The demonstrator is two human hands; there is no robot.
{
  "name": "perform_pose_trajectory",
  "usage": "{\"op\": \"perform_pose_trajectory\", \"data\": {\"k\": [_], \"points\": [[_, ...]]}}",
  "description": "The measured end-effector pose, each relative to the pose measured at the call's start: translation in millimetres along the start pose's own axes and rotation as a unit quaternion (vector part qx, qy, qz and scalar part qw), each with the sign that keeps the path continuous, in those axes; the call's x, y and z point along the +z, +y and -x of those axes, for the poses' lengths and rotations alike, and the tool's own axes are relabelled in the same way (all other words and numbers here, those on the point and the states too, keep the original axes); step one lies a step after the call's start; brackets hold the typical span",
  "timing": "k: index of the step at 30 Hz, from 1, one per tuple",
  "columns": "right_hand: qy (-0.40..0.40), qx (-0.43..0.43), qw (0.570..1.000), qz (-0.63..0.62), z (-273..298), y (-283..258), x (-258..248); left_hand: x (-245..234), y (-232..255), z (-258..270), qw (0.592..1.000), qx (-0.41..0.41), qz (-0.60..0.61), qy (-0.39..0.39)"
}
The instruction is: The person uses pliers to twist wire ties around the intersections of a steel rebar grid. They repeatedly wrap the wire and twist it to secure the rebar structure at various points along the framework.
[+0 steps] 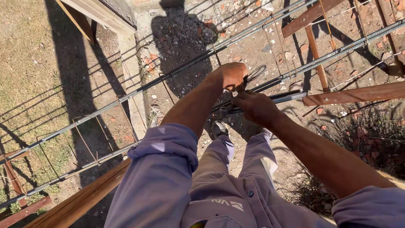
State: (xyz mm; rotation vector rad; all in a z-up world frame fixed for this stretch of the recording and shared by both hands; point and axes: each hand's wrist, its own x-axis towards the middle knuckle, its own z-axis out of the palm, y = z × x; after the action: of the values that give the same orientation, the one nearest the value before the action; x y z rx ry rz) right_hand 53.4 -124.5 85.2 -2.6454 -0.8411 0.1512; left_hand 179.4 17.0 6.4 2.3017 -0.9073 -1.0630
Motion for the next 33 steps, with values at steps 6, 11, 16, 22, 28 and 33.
{"op": "perform_pose_trajectory", "data": {"k": [6,11,16,22,28,33], "points": [[-0.035,-0.188,0.969,0.155,-20,6,-11,-6,1,-10,0.976,-0.158,0.147,0.014],[-0.082,-0.225,0.949,0.206,-32,16,-7,-36,23,50,0.920,-0.033,0.309,0.238],[-0.118,-0.194,0.952,0.205,-32,15,8,-24,23,104,0.759,-0.008,0.448,0.473],[-0.113,0.021,0.980,0.165,-21,-7,11,29,39,194,0.639,-0.111,0.554,0.522],[-0.086,0.284,0.954,0.055,-10,-1,56,91,50,217,0.693,-0.155,0.553,0.436],[-0.052,0.406,0.912,-0.030,-15,-16,49,129,58,186,0.706,-0.182,0.587,0.352]]}}
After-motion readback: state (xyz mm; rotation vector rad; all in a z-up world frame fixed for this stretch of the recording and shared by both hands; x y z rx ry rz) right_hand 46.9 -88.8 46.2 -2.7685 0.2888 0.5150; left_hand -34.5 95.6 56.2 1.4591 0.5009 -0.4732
